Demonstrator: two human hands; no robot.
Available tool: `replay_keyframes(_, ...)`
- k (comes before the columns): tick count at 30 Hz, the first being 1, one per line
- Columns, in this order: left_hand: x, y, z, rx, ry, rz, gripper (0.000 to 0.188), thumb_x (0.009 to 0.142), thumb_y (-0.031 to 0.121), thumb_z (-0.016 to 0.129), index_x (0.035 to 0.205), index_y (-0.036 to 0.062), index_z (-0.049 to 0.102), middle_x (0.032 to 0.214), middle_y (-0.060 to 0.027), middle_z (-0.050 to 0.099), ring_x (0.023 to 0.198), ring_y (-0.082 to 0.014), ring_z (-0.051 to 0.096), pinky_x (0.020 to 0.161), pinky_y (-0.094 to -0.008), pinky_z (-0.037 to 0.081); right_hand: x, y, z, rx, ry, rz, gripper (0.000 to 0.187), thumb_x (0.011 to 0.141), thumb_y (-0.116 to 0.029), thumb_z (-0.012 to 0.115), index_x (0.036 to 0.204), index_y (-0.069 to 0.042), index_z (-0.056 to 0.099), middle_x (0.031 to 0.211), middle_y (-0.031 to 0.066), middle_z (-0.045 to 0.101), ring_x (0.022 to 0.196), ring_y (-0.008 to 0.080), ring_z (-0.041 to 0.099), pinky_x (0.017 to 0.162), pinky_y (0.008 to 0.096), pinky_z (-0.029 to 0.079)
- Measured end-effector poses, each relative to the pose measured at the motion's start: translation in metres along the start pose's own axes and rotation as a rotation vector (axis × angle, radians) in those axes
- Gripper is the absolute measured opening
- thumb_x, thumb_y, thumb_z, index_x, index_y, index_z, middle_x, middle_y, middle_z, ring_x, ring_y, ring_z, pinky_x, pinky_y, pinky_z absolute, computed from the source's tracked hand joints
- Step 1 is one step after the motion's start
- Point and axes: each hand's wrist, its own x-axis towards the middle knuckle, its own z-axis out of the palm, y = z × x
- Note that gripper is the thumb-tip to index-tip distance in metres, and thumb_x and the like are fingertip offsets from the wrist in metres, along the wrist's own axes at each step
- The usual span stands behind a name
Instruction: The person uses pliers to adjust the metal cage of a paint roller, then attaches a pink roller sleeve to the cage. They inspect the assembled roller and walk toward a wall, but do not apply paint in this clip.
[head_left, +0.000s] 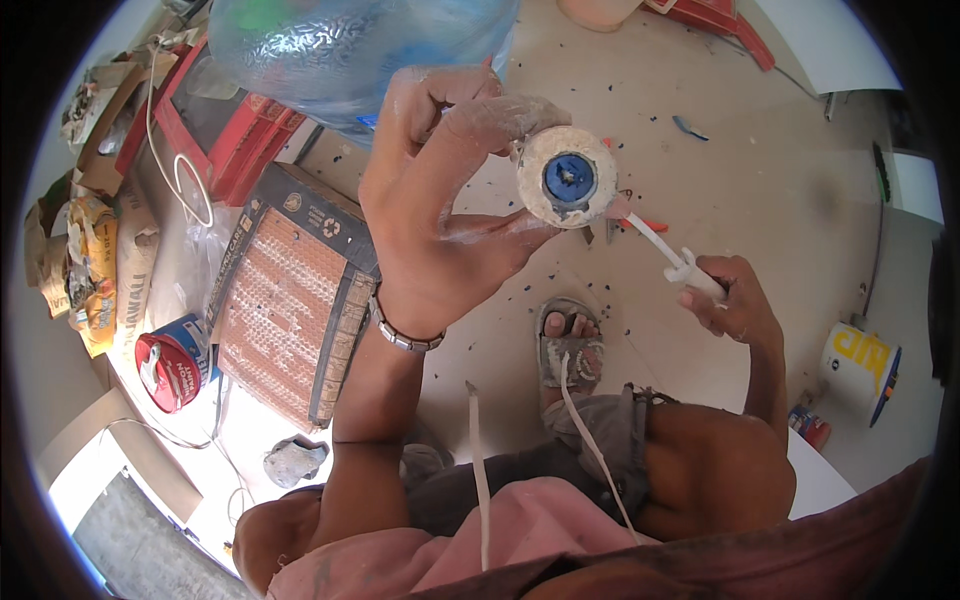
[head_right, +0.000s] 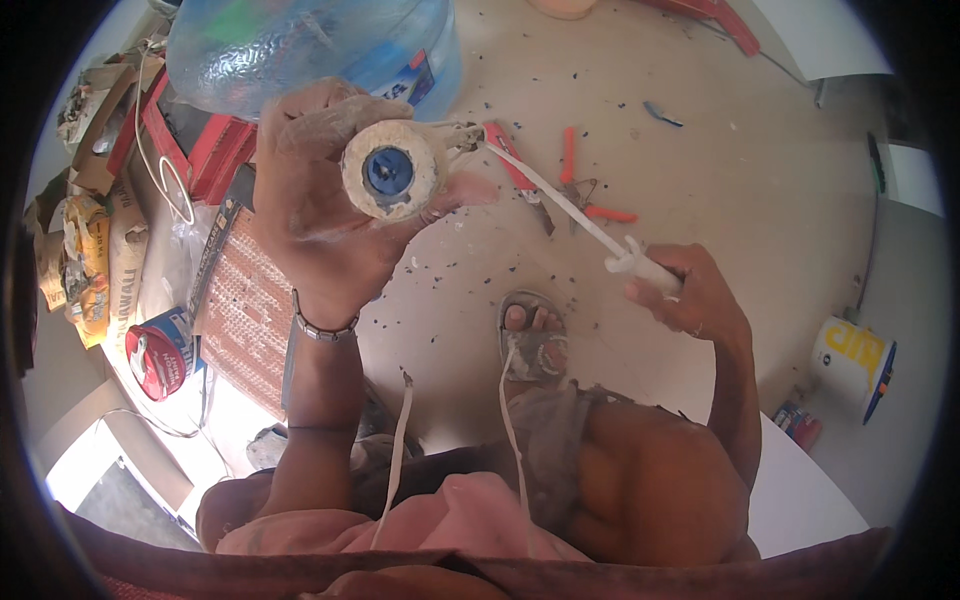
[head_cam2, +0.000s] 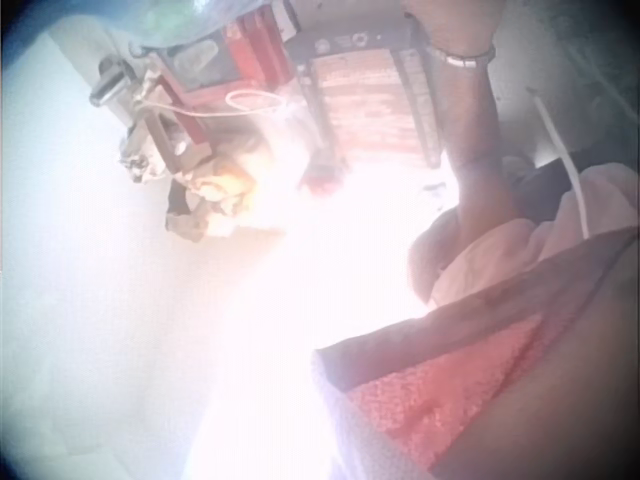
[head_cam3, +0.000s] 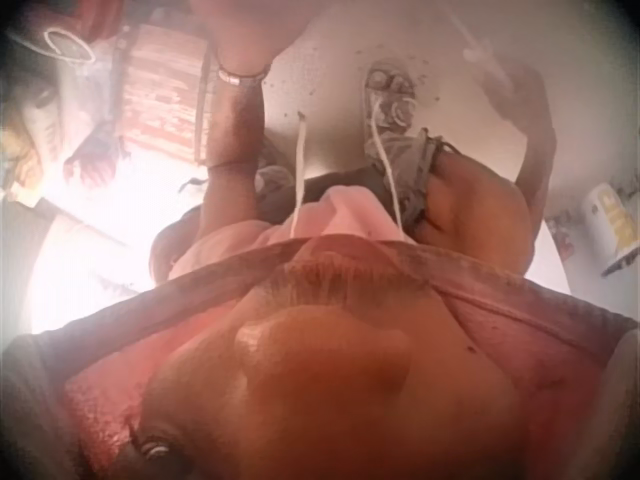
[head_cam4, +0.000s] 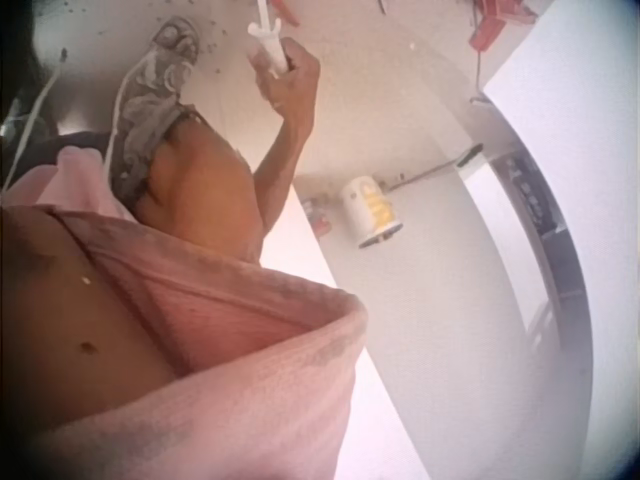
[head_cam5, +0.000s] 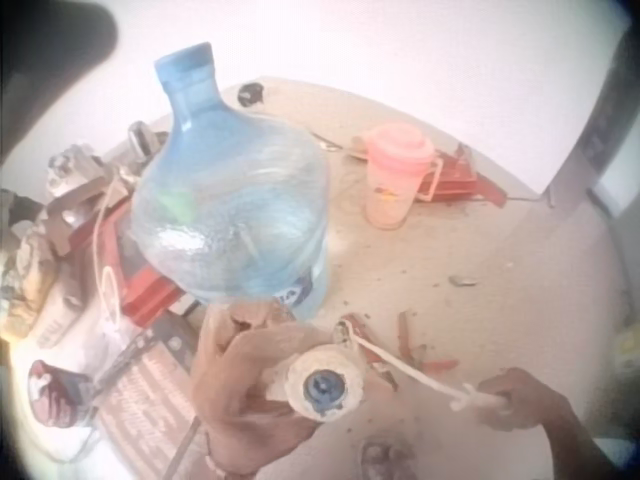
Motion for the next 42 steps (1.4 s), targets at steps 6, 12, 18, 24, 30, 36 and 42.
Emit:
replay_keyframes(6, 0.014, 0.003, -0.022, -0.037, -0.203, -0.126, 0.056, 0.066, 0.008, 0.092, 0.116, -0.0047, 0.072, 0.114, -0.0118, 0.063, 0.104, -0.0224, 0.064, 0.085, -0.0336, 0.057, -0.002, 0.002, -0.009, -0.022, 0.01, 0.032, 0.031, 0.088, -0.031, 0.077, 0.087, -0.001, 0.069, 0.055, -0.0025, 0.05, 0.045, 0.0057, 0.047, 0.041, 0.0259, 0.036)
replay_keyframes(12, 0.011, -0.004, -0.017, -0.265, -0.179, -0.156, 0.051, 0.076, -0.004, 0.077, 0.126, -0.0064, 0.067, 0.122, -0.0174, 0.066, 0.115, -0.0286, 0.066, 0.1, -0.0399, 0.054, 0.003, 0.007, 0.004, 0.037, 0.07, 0.025, 0.029, 0.089, -0.03, 0.077, 0.091, -0.001, 0.07, 0.055, -0.0032, 0.051, 0.045, 0.0046, 0.046, 0.042, 0.0252, 0.036)
replay_keyframes(18, 0.006, -0.011, -0.021, -0.313, -0.255, -0.157, 0.054, 0.08, -0.011, 0.063, 0.133, -0.0017, 0.062, 0.124, -0.0223, 0.068, 0.118, -0.0359, 0.066, 0.103, -0.0426, 0.051, 0.003, 0.003, 0.007, -0.021, 0.037, 0.066, 0.029, 0.089, -0.029, 0.077, 0.094, 0.0, 0.072, 0.056, -0.0032, 0.051, 0.047, 0.005, 0.046, 0.043, 0.0255, 0.037)
replay_keyframes(24, 0.0, -0.034, -0.034, -0.532, -0.579, -0.151, 0.064, 0.081, -0.015, 0.056, 0.143, 0.0026, 0.051, 0.135, -0.0281, 0.062, 0.125, -0.0399, 0.062, 0.11, -0.0475, 0.047, 0.004, 0.005, 0.003, -0.074, -0.039, 0.081, 0.027, 0.091, -0.028, 0.074, 0.092, -0.001, 0.071, 0.057, -0.003, 0.05, 0.047, 0.0057, 0.047, 0.044, 0.026, 0.037)
replay_keyframes(30, -0.006, -0.038, -0.038, -0.567, -0.666, -0.124, 0.067, 0.076, -0.013, 0.05, 0.141, 0.0041, 0.051, 0.133, -0.0244, 0.063, 0.126, -0.0386, 0.061, 0.11, -0.0455, 0.045, 0.01, 0.018, 0.01, 0.006, -0.056, 0.092, 0.028, 0.093, -0.027, 0.071, 0.085, -0.002, 0.065, 0.058, -0.0026, 0.049, 0.046, 0.0058, 0.045, 0.043, 0.0258, 0.035)
replay_keyframes(36, -0.007, -0.028, -0.025, -0.43, -0.464, -0.238, 0.061, 0.071, -0.011, 0.05, 0.13, -0.0004, 0.063, 0.131, -0.0172, 0.067, 0.122, -0.0329, 0.064, 0.109, -0.0375, 0.046, 0.016, 0.011, 0.017, 0.117, -0.019, 0.085, 0.027, 0.095, -0.025, 0.07, 0.081, -0.004, 0.061, 0.056, -0.0033, 0.048, 0.045, 0.0047, 0.043, 0.041, 0.0251, 0.032)
replay_keyframes(42, -0.007, -0.034, -0.024, -0.324, -0.385, -0.194, 0.058, 0.077, -0.012, 0.061, 0.133, 0.0014, 0.06, 0.132, -0.0167, 0.065, 0.12, -0.0314, 0.065, 0.106, -0.0385, 0.049, 0.022, 0.019, 0.03, 0.195, 0.071, 0.043, 0.024, 0.097, -0.021, 0.069, 0.081, -0.005, 0.061, 0.055, -0.0038, 0.047, 0.044, 0.0039, 0.042, 0.04, 0.0244, 0.031)
